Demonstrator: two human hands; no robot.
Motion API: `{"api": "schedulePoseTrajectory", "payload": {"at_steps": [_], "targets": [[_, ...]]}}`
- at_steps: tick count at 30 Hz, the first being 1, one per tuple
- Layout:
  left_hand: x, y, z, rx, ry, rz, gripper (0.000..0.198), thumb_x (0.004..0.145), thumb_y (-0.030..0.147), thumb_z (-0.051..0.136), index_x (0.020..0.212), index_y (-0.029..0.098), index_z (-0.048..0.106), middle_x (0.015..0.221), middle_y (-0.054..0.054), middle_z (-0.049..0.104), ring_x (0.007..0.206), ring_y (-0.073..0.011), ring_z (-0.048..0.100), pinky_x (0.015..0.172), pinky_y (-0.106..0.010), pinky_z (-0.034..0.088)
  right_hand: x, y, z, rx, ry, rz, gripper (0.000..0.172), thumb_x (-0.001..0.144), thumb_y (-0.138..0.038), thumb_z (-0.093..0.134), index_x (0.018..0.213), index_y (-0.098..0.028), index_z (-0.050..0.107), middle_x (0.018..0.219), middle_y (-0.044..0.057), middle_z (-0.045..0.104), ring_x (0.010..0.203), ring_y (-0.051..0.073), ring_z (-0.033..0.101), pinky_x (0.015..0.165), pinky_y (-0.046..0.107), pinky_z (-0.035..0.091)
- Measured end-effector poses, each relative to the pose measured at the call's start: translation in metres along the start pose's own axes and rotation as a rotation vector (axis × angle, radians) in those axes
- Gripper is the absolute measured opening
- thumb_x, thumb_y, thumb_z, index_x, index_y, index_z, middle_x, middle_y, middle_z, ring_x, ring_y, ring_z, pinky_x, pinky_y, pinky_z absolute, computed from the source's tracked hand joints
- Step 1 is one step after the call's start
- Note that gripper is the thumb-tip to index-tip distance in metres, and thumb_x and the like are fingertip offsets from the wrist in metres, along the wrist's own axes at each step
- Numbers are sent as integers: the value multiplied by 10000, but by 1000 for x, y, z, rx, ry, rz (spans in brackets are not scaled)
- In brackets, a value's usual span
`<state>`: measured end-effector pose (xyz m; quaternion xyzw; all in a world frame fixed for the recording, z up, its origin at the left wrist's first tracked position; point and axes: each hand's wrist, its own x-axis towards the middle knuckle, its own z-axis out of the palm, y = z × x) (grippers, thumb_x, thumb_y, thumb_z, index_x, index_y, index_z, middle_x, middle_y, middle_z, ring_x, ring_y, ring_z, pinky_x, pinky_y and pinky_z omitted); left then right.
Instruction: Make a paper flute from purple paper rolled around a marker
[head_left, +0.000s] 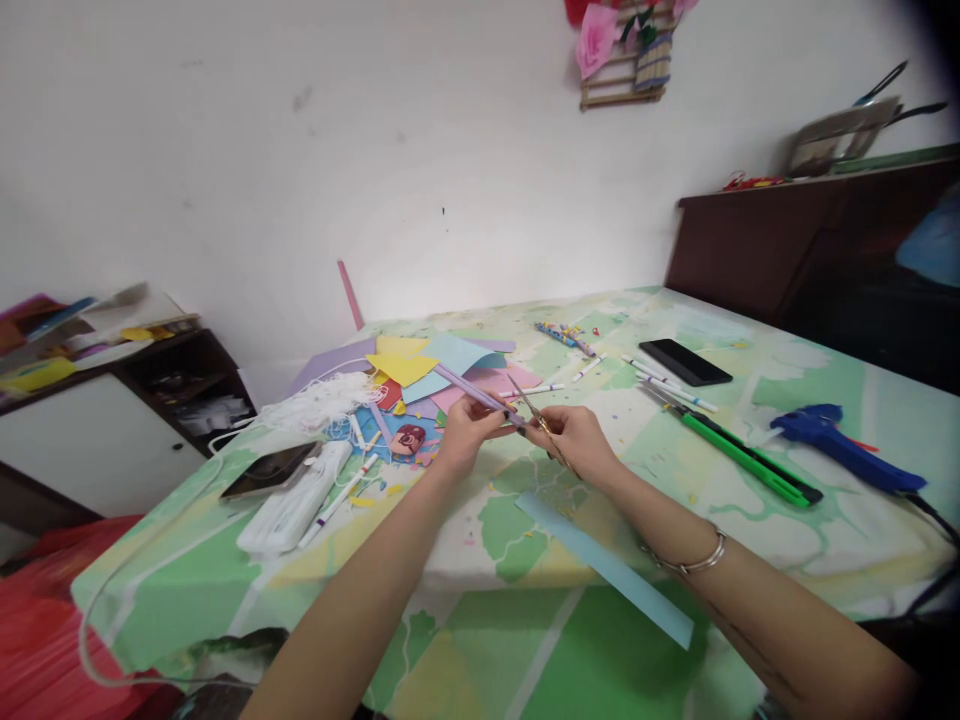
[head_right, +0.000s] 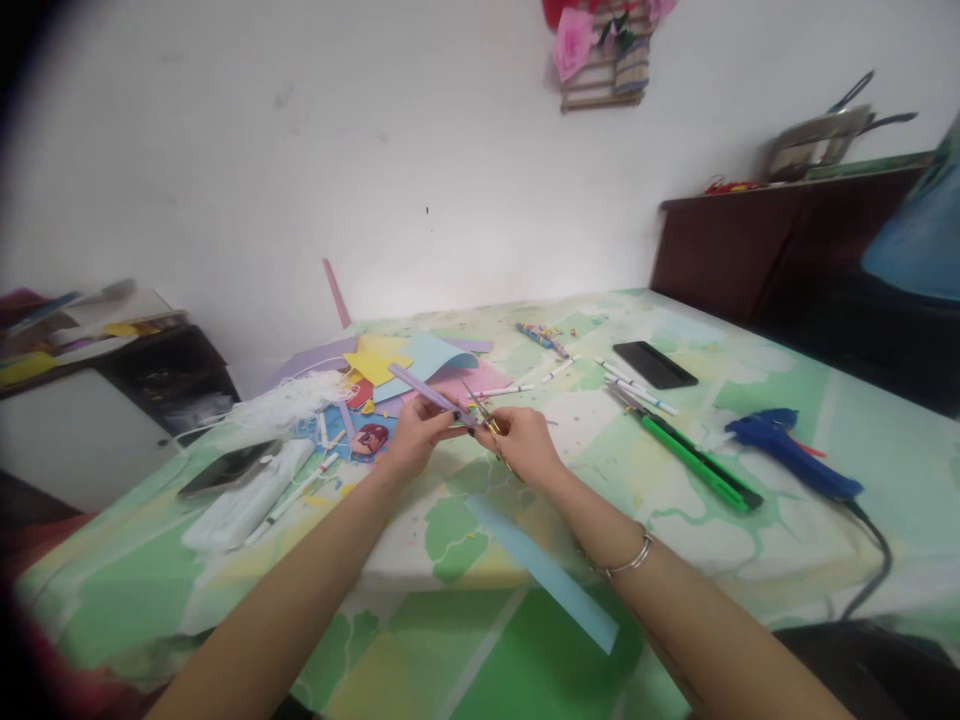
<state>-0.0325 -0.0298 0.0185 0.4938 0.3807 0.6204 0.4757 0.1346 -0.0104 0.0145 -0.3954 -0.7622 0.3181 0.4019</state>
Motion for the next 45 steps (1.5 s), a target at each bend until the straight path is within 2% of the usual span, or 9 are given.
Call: {"api": "schedulePoseTrajectory", "payload": {"at_steps": [6,10,16,23,27,32,35,39,45], "targets": [[1,-1,1,22,-9,-61,330,638,313,744,849,149,550,727,-25,652,699,-185,658,629,-330,561,1,1,1,139,-18,78,246,668,-397,645,696,-152,630,446,-51,453,398,66,362,388,190,266],[4,4,-4,-114,107,-31,296,678,374,684,809,143,554,704,-32,661,627,-180,658,611,-332,549,3,0,-3,280,-16,177,257,662,-392,667,747,-157,606,397,-56,478,322,68,365,334,187,264],[3,17,-13,-265,160,21,205,603,240,719,746,145,608,715,-7,688,618,-164,670,645,-293,540,7,-1,-12,701,89,197,341,650,-415,695,826,-158,556,461,-19,579,306,75,394,298,187,272],[-4,22,-9,-110,-179,-168,255,591,202,708,813,77,709,717,-97,709,685,-239,686,652,-305,529,13,1,-21,934,315,163,251,617,-278,676,799,-119,608,466,-40,529,331,33,326,316,177,221],[-6,15,-9,37,-385,-247,367,705,307,695,1025,130,662,856,-117,716,560,-168,660,507,-237,485,11,-2,-21,907,237,125,276,632,-279,673,854,-120,634,447,-55,497,327,34,310,327,181,200],[-8,11,-8,184,-605,-325,337,764,343,661,1010,116,624,841,-147,714,700,-206,689,631,-280,530,7,-6,-18,696,131,108,421,675,-385,659,995,-114,622,447,-51,514,337,54,312,345,196,238],[-6,10,-6,132,-512,-256,330,747,315,685,1000,128,585,856,-144,716,786,-237,689,697,-335,538,6,-5,-16,474,153,120,469,668,-410,653,1030,-112,626,466,-40,531,365,65,320,369,207,250],[1,8,-8,-43,-206,-125,331,679,279,748,926,133,583,859,-109,713,831,-236,678,786,-410,528,7,3,-11,143,154,44,320,640,-321,649,905,-146,687,502,-48,485,464,85,383,443,212,278],[6,9,-14,-170,27,3,294,557,221,817,772,132,636,764,-18,687,757,-152,653,781,-331,537,5,4,-12,-107,82,-105,432,607,-149,609,1029,-228,656,626,-47,590,555,109,464,547,224,367]]}}
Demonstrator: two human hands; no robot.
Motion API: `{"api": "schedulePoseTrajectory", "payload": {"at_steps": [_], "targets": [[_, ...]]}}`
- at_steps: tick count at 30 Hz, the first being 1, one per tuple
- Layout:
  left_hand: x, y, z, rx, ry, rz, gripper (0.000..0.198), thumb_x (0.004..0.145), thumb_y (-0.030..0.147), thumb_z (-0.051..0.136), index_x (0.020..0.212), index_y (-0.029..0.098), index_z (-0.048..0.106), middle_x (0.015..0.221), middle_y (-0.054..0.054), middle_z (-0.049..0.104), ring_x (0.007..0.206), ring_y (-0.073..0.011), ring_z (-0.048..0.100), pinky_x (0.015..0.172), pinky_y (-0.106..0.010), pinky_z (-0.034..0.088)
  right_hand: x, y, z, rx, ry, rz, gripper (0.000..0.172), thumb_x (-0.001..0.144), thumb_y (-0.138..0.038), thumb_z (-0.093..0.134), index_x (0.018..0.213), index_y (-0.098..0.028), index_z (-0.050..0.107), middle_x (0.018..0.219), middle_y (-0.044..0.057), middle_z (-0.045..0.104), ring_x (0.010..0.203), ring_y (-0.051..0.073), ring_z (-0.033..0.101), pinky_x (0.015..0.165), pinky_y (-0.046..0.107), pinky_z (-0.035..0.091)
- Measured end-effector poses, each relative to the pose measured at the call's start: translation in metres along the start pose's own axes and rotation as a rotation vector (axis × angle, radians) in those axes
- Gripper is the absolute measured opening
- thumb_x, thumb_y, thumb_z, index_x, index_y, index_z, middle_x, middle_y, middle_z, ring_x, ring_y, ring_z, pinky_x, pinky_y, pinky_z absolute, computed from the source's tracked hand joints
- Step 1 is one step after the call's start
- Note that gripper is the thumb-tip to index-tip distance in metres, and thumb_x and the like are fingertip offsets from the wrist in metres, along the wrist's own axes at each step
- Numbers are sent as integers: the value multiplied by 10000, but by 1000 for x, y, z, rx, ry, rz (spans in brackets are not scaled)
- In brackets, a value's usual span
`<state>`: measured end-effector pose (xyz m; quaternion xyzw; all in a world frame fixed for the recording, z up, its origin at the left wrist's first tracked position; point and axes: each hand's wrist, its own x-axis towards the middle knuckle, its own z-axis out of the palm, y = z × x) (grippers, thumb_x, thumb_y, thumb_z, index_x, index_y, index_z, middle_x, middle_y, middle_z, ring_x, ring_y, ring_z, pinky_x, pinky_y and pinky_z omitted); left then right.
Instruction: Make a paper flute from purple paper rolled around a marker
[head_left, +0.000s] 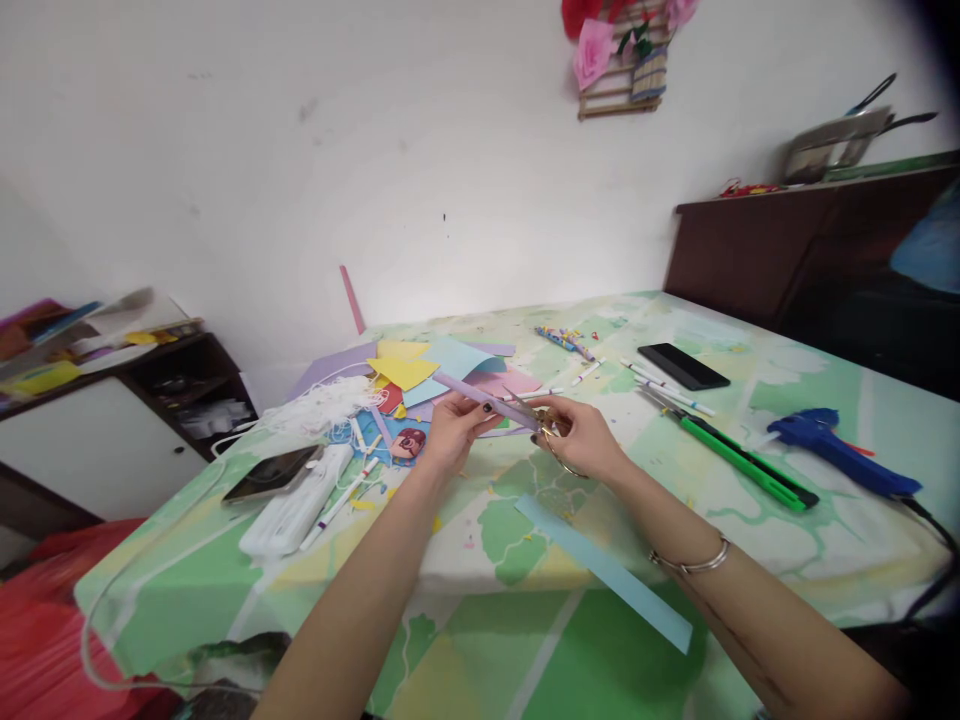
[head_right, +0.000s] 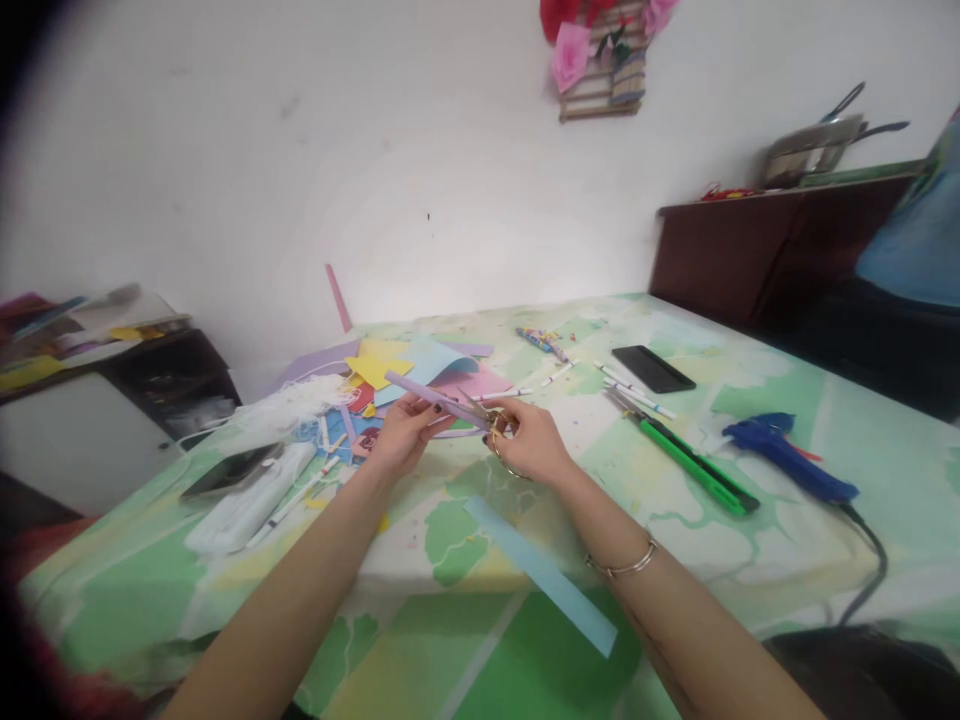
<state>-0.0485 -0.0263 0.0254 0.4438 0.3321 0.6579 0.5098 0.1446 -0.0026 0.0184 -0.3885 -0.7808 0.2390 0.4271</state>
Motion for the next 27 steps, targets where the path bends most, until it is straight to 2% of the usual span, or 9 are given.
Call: {"api": "schedulePoseTrajectory", "payload": {"at_steps": [3,6,11,16,20,23,27], "targets": [[0,1,-1,5,4,22,283,561,221,813,780,139,653,763,-13,689,739,-139,649,763,-311,545,-1,-3,-3,-69,12,-128,462,620,-152,645,1077,-223,632,711,-27,636,617,121,506,604,235,395],[0,0,-1,4,0,40,272,578,227,806,791,145,656,784,-15,694,739,-136,651,736,-295,552,-2,-3,-4,-66,14,-203,383,662,-219,678,1043,-213,646,717,-11,653,583,118,524,586,235,406],[1,2,-2,-46,68,81,280,557,220,819,769,157,647,744,8,677,739,-131,650,729,-294,562,-2,5,-4,-176,87,-226,331,684,-257,702,1014,-237,675,759,-5,680,589,119,568,583,232,421],[2,6,-3,-56,52,107,302,564,234,816,808,165,653,789,-1,675,772,-137,648,733,-290,559,-1,11,-6,-332,158,-297,320,712,-209,667,1025,-275,685,756,-17,679,616,118,576,596,226,413],[2,6,-4,-48,74,103,294,575,254,808,801,155,648,781,-3,667,757,-138,644,719,-291,557,-2,11,-6,-375,221,-361,329,736,-131,589,1016,-266,697,835,1,695,670,118,590,608,214,415],[1,5,-4,-31,94,99,294,575,261,806,789,152,636,766,3,661,732,-132,640,736,-307,552,-3,10,-6,-412,220,-372,345,736,-115,562,1018,-259,699,854,11,700,691,124,594,619,216,415],[0,4,-2,-13,104,79,318,567,268,806,788,153,608,748,13,653,722,-133,637,803,-375,534,-4,10,-4,-444,184,-364,334,751,-142,562,1030,-270,696,785,8,692,650,119,586,585,213,397]]}}
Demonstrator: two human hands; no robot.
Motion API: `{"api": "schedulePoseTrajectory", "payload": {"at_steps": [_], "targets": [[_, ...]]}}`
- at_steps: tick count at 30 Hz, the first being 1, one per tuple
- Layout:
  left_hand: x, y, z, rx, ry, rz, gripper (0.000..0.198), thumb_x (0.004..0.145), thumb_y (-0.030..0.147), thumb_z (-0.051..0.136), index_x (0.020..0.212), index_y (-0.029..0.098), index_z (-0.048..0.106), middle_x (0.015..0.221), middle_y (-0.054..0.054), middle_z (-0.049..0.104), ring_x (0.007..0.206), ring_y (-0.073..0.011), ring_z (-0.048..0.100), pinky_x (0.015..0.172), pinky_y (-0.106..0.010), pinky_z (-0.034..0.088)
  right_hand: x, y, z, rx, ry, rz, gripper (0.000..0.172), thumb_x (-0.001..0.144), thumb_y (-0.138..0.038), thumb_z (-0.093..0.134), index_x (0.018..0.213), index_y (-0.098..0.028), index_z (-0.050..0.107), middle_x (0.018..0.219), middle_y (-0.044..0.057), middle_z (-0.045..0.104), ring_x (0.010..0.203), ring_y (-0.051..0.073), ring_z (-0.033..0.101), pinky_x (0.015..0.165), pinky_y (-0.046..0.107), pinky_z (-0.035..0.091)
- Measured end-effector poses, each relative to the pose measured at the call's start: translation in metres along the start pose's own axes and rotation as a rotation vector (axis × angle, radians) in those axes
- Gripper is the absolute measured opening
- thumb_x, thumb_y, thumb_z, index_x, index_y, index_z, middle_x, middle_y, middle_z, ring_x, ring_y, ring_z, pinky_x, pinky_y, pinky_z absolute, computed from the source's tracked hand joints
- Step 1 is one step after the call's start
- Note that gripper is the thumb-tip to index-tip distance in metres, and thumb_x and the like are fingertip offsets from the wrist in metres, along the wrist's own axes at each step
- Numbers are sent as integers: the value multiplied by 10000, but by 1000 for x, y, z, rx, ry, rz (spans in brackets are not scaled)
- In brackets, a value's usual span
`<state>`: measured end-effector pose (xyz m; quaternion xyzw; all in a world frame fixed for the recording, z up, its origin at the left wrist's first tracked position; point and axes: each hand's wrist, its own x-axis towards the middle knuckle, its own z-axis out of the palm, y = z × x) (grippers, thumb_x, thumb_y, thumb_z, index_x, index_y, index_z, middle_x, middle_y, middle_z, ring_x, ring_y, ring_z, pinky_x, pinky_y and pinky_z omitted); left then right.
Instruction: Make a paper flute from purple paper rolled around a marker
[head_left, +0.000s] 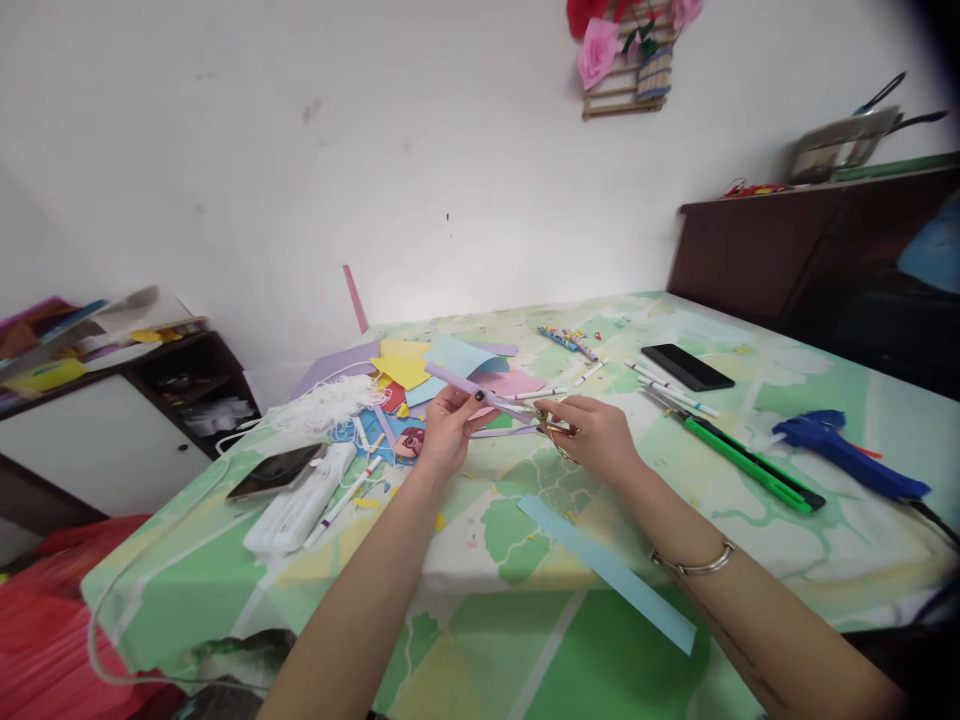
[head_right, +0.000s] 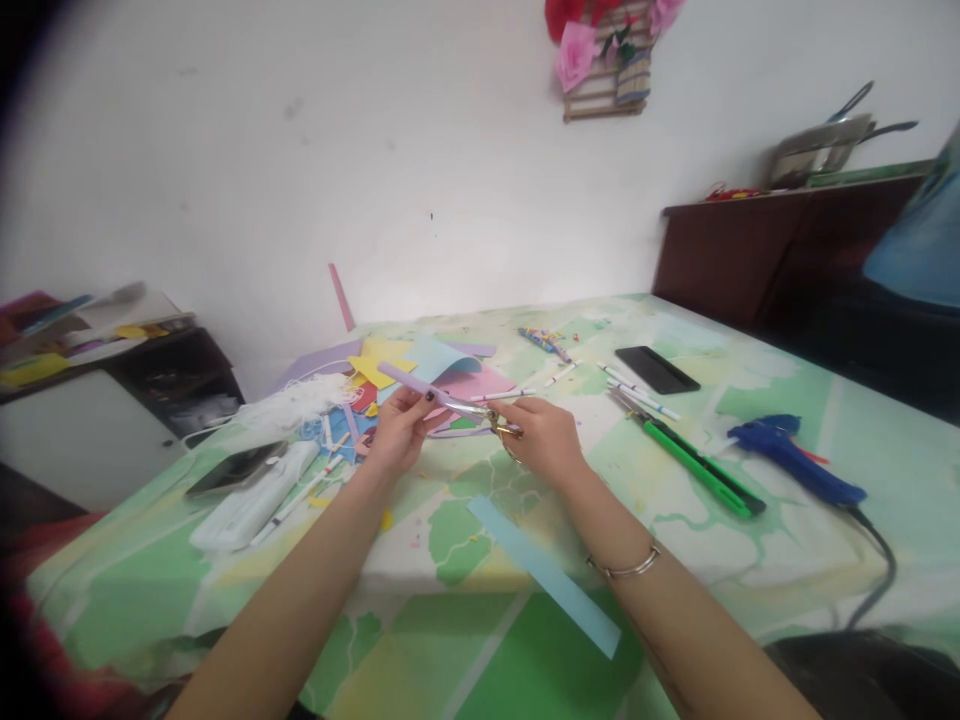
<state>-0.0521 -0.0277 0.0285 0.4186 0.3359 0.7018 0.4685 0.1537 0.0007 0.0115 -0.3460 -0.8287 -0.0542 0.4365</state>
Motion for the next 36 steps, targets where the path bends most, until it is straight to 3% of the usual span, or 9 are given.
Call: {"api": "schedulePoseTrajectory", "payload": {"at_steps": [5,16,36], "targets": [[-1,0,1,8,-12,-26,321,570,255,801,791,149,594,766,8,653,741,-138,638,815,-392,532,-1,1,1,-39,-38,-28,306,780,-163,553,1026,-271,698,702,2,670,622,113,579,548,212,353],[1,-2,-2,9,-27,-55,335,578,264,799,812,149,588,777,8,640,723,-129,638,728,-312,555,-2,0,0,-108,-10,-49,306,767,-151,547,1003,-266,705,673,-11,675,592,106,571,513,218,301],[-1,-4,1,10,-89,-80,353,586,244,794,836,173,555,766,22,605,728,-113,615,763,-349,563,-3,-3,3,-116,-38,-48,268,792,-231,534,1001,-263,700,640,-5,647,555,106,539,494,228,268]]}}
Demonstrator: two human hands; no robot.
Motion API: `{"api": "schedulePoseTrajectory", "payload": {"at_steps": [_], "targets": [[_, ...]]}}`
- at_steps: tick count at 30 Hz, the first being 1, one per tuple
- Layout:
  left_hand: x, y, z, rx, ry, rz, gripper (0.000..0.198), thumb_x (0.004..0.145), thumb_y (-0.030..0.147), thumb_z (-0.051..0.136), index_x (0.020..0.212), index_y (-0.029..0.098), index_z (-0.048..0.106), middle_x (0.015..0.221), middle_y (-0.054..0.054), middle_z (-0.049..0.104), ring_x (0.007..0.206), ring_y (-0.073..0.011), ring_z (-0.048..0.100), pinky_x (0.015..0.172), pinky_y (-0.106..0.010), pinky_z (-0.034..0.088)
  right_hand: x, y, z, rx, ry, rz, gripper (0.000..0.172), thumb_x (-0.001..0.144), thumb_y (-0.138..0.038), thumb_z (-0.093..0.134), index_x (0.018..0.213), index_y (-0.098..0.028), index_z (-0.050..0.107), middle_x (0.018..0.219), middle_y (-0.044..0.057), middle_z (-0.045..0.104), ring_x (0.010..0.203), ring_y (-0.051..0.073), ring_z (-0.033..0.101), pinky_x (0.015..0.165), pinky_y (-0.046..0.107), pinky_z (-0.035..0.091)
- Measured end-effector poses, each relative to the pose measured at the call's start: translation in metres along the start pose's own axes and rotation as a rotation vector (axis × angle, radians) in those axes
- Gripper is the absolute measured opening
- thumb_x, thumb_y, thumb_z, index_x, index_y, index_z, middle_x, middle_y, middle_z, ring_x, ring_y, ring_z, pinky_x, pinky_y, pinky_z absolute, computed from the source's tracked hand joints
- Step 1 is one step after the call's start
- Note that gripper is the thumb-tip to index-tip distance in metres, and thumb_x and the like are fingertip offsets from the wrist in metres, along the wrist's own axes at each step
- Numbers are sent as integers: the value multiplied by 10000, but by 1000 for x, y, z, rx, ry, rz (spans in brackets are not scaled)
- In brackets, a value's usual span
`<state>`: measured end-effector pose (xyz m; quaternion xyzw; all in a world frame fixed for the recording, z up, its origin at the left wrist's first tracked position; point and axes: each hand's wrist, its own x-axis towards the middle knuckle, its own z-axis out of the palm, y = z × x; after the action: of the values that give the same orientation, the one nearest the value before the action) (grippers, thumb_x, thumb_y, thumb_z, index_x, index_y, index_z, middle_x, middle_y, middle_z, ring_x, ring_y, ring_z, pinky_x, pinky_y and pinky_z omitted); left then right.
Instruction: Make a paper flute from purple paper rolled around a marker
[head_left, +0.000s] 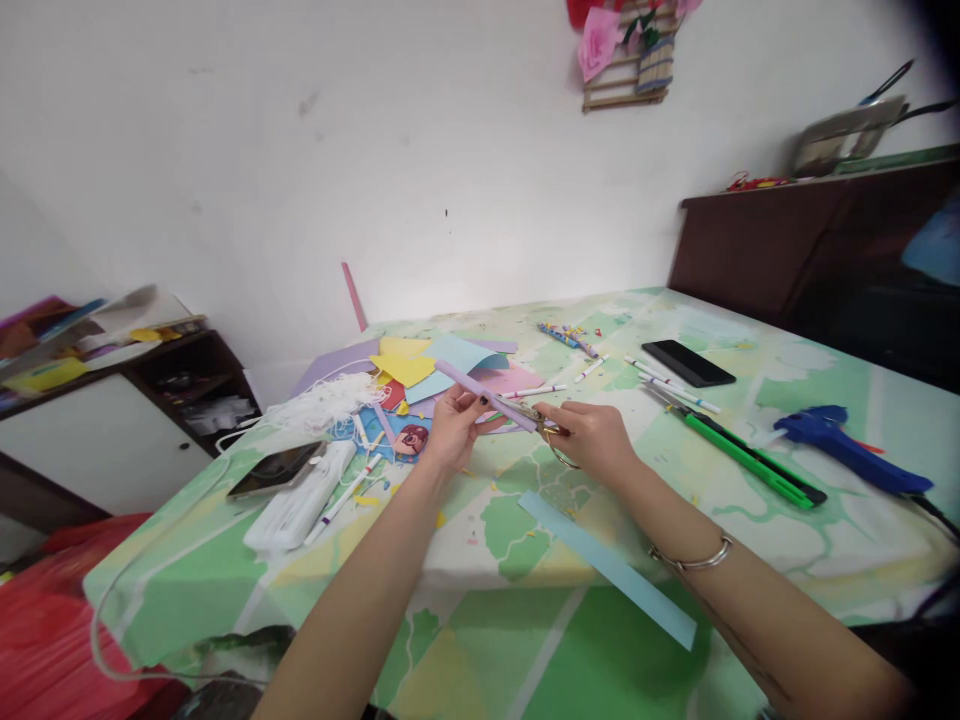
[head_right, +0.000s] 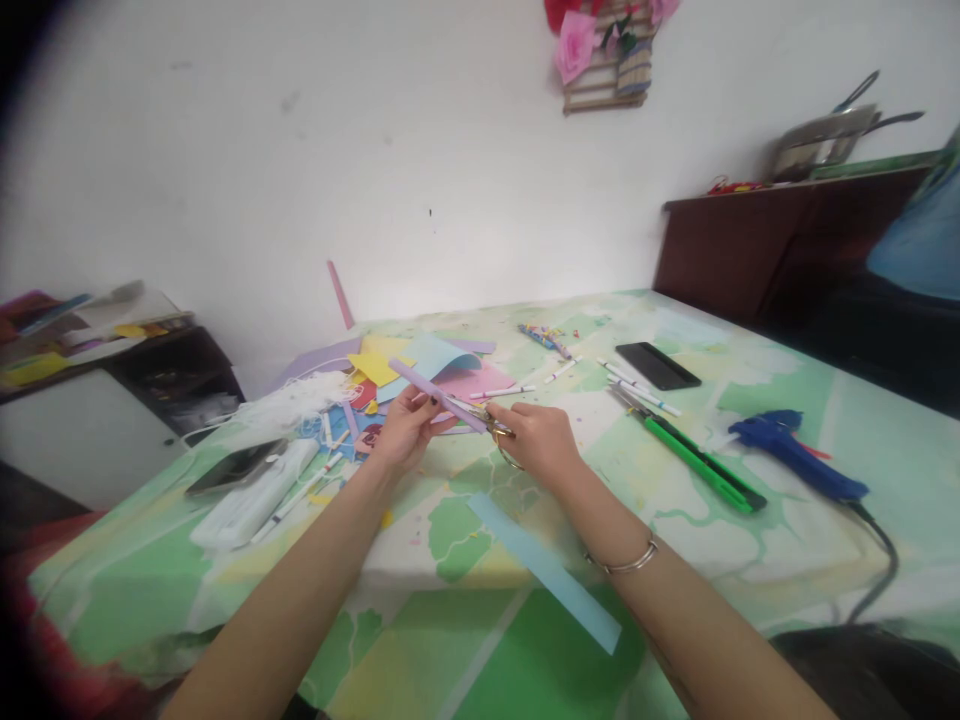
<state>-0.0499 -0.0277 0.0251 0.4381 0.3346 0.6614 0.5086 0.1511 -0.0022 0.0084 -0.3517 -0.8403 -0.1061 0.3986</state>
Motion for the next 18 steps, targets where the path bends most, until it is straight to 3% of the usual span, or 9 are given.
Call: {"api": "schedulePoseTrajectory", "payload": {"at_steps": [13,18], "targets": [[0,-3,0,-2,-45,8,317,620,246,776,813,181,532,717,58,568,720,-103,605,806,-392,546,-1,1,3,50,-66,-4,260,796,-245,559,1025,-231,683,655,2,662,563,115,563,507,224,298],[0,-1,1,42,-48,23,354,625,295,775,867,177,546,832,-9,659,796,-156,634,789,-410,545,0,-2,0,67,-72,6,280,784,-256,568,1043,-216,666,704,15,662,584,129,561,543,227,332]]}}
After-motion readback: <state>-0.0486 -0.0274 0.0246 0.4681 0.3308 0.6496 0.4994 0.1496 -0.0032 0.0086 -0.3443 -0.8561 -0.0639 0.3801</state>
